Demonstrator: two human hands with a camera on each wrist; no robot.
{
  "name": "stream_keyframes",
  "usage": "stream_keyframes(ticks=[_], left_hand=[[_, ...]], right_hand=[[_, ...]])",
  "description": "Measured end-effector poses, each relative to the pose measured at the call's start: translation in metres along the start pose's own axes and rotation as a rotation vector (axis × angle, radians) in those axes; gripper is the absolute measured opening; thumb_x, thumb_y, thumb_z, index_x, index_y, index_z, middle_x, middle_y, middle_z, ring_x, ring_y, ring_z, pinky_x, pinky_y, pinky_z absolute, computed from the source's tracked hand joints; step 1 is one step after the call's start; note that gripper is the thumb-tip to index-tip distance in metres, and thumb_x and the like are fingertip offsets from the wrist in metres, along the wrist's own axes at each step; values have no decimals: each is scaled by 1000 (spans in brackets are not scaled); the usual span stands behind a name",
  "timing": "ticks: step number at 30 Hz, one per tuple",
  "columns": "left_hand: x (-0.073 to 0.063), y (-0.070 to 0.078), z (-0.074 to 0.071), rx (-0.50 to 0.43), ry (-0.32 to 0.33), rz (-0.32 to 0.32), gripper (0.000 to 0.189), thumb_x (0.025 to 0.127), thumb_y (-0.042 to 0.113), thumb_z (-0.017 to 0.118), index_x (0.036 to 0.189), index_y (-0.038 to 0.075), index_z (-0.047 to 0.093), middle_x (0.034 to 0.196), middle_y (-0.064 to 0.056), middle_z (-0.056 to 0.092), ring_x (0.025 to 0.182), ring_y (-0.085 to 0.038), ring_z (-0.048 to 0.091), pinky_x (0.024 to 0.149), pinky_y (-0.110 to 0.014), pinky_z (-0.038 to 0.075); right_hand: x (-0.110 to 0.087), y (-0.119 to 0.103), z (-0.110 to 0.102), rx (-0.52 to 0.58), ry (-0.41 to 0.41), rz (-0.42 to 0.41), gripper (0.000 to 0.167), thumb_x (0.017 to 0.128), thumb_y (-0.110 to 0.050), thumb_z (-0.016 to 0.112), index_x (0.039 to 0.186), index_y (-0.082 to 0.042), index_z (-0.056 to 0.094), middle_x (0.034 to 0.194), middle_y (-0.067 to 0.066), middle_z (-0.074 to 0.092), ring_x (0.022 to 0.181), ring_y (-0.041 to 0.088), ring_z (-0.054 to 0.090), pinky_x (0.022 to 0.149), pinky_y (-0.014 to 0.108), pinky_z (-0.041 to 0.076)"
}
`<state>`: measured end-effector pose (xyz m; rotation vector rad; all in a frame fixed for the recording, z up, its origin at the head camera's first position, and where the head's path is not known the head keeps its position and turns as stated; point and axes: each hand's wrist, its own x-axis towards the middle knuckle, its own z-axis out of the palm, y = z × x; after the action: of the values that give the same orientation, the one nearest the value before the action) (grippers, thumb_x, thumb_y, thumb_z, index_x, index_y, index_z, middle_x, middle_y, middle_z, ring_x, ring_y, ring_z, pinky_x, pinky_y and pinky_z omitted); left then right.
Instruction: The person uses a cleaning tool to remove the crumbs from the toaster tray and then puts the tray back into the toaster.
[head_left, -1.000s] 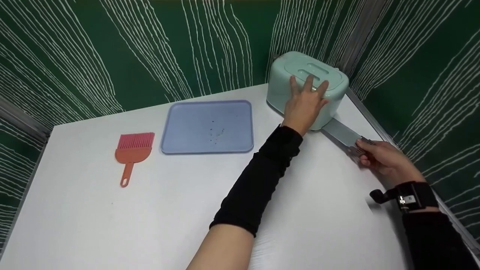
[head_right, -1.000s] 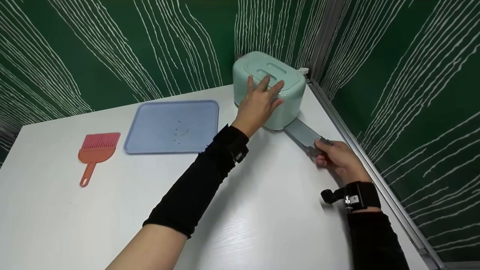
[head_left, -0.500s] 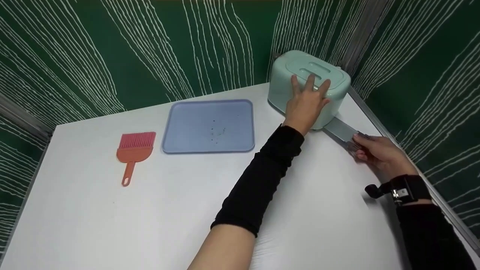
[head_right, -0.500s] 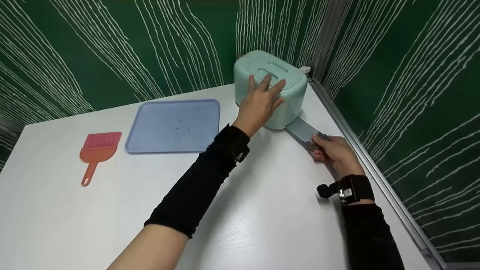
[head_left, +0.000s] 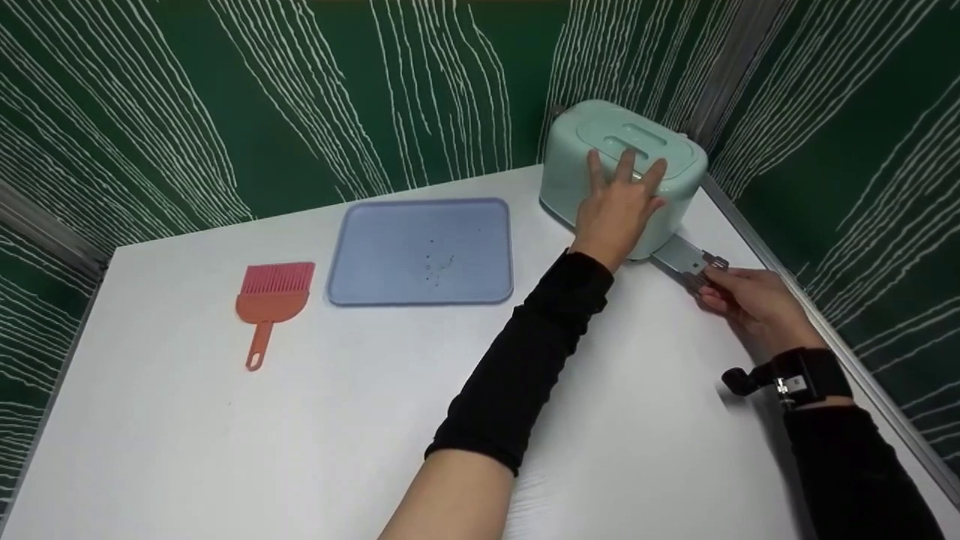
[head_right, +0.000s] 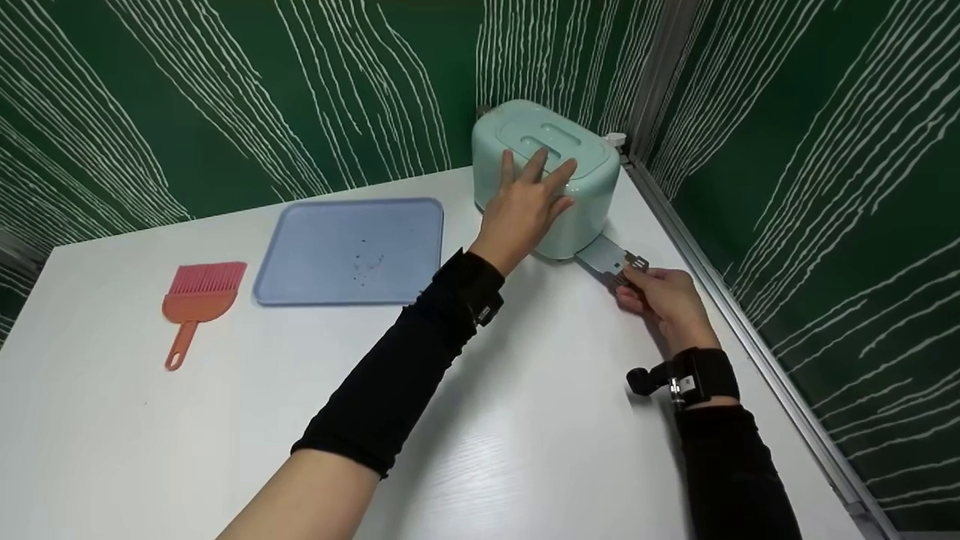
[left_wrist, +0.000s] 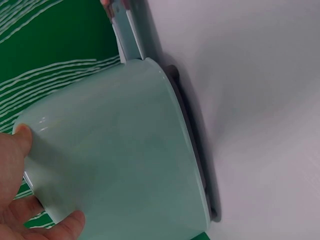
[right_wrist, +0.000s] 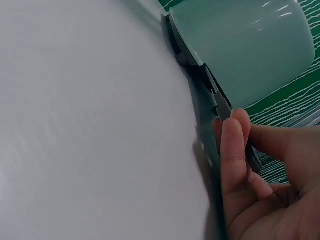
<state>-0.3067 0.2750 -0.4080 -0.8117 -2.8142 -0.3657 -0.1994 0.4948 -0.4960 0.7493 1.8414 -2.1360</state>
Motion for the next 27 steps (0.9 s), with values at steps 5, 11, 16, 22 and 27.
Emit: stream_keyframes(ticks=[5, 11, 16, 22, 27], left_hand=[[0, 0, 1, 17, 7, 7, 56, 109, 55, 48, 164, 45, 42, 175, -1, 36, 163, -48, 24, 84, -27, 65], [-2, -1, 2, 52, 55, 34, 54, 110, 54, 50, 162, 43, 46, 172, -4, 40, 160, -50, 30, 83, -26, 65], [-2, 0, 1, 41, 42, 27, 54, 110, 53, 48, 163, 44, 44, 174, -3, 38, 162, -49, 28, 82, -24, 64], [-1, -1, 1, 23, 21, 16, 55, 110, 54, 48, 164, 45, 42, 175, -2, 35, 163, -49, 25, 82, -24, 64], [-1, -2, 1, 23, 15, 13, 56, 109, 55, 47, 164, 45, 41, 175, -1, 35, 163, -48, 25, 80, -22, 64]], right_hand=[[5, 1, 7, 16, 6, -22, 21, 110, -22, 63, 120, -4, 61, 88, 2, 78, 78, 5, 76, 77, 17, 62], [8, 2, 14, -25, 47, -36, 35, 109, -24, 64, 133, -1, 53, 91, 0, 80, 81, 4, 77, 79, 18, 62], [9, 2, 20, -95, 92, -54, 44, 108, -32, 65, 135, 1, 54, 90, -2, 79, 79, 5, 77, 76, 18, 62], [12, 1, 25, -168, 136, -47, 44, 108, -36, 66, 133, -2, 56, 89, -3, 79, 78, 5, 76, 75, 18, 62], [16, 2, 29, -212, 158, -75, 42, 108, -37, 64, 132, -3, 59, 89, -5, 79, 76, 3, 74, 73, 18, 61]])
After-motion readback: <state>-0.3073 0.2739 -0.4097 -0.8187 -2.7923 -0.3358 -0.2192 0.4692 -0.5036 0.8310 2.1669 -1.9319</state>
